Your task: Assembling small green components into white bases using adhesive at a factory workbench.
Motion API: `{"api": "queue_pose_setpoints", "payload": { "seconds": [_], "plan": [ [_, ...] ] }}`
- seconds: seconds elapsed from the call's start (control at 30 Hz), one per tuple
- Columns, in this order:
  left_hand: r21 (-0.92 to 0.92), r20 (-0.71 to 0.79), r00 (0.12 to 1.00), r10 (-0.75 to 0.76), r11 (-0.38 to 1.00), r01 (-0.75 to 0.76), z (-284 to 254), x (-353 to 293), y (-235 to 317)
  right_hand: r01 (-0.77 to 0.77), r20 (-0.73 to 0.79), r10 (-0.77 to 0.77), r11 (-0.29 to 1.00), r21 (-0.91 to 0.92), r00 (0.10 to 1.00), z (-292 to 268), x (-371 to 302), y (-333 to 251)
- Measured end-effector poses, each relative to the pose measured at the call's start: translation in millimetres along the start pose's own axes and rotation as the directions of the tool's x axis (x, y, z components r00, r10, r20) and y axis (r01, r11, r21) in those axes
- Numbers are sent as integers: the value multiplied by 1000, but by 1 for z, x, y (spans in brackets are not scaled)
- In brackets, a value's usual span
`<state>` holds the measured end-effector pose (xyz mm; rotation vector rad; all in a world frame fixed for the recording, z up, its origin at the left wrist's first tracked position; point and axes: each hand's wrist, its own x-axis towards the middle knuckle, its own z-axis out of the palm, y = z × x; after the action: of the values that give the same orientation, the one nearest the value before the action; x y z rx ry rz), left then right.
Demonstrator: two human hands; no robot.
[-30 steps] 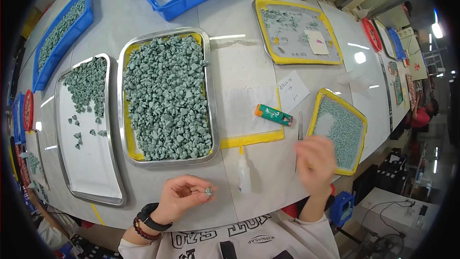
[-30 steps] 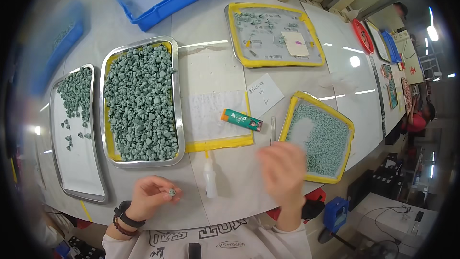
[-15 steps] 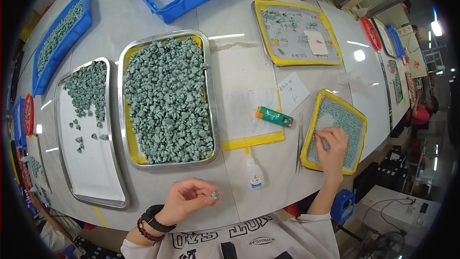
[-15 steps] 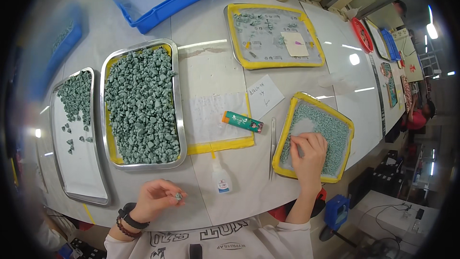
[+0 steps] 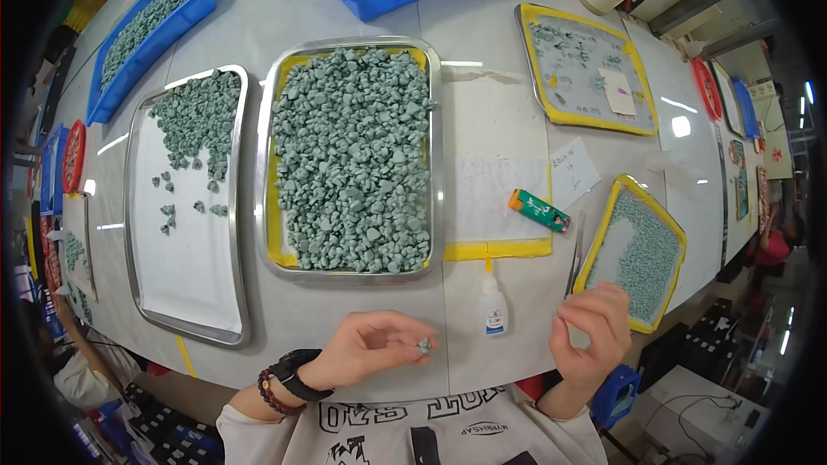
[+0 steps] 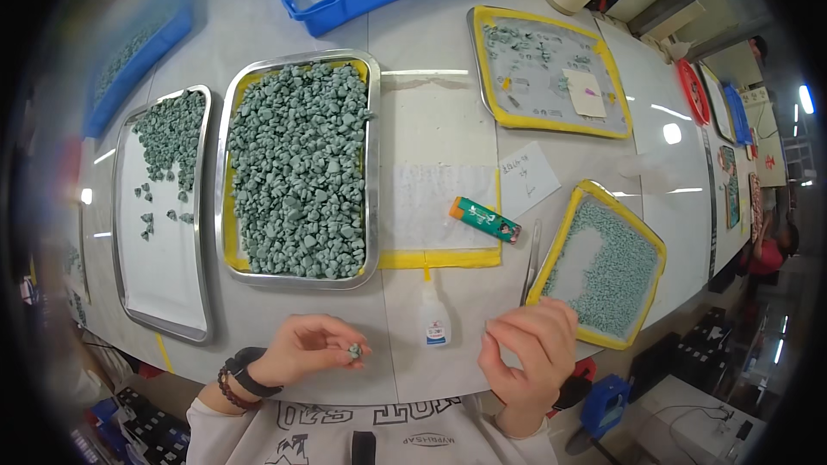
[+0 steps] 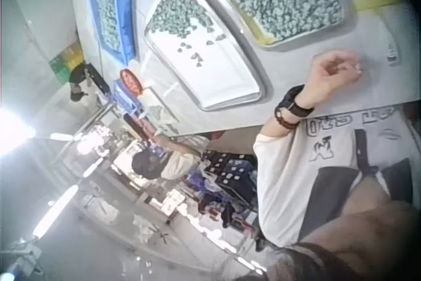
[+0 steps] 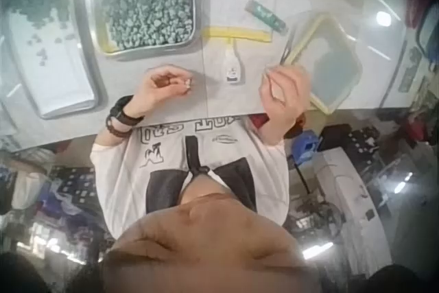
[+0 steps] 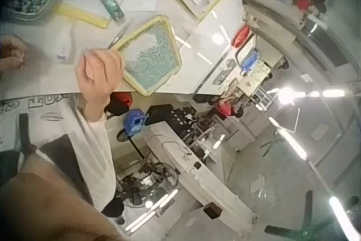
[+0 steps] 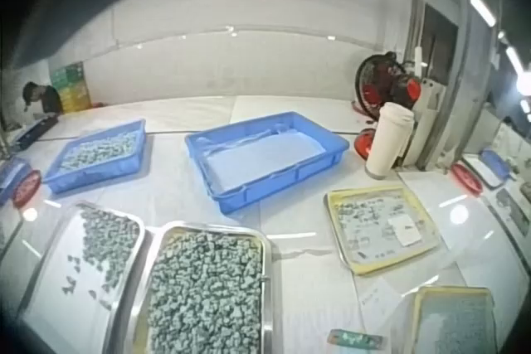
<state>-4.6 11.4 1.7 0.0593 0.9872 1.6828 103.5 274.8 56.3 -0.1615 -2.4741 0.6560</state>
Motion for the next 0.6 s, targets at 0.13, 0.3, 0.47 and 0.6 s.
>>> {"api": "queue_pose_setpoints", "payload": {
  "seconds": [0.13,0.3,0.47,0.6],
  "plan": [
    [49,35,999,20,999,-21,-1,1,0,-152,-20,151,966,-209,988,10,-7,36],
    [-1,37,999,0,1000,0,-3,-1,-3,-431,-111,417,870,-239,902,-9,-31,82],
    [15,31,997,-70,997,69,2,3,-1,-161,-177,150,986,-47,973,-13,-23,-11],
    [-2,72,996,60,998,-60,-3,0,-2,-11,286,-123,904,426,950,55,-2,-59]
  ]
}}
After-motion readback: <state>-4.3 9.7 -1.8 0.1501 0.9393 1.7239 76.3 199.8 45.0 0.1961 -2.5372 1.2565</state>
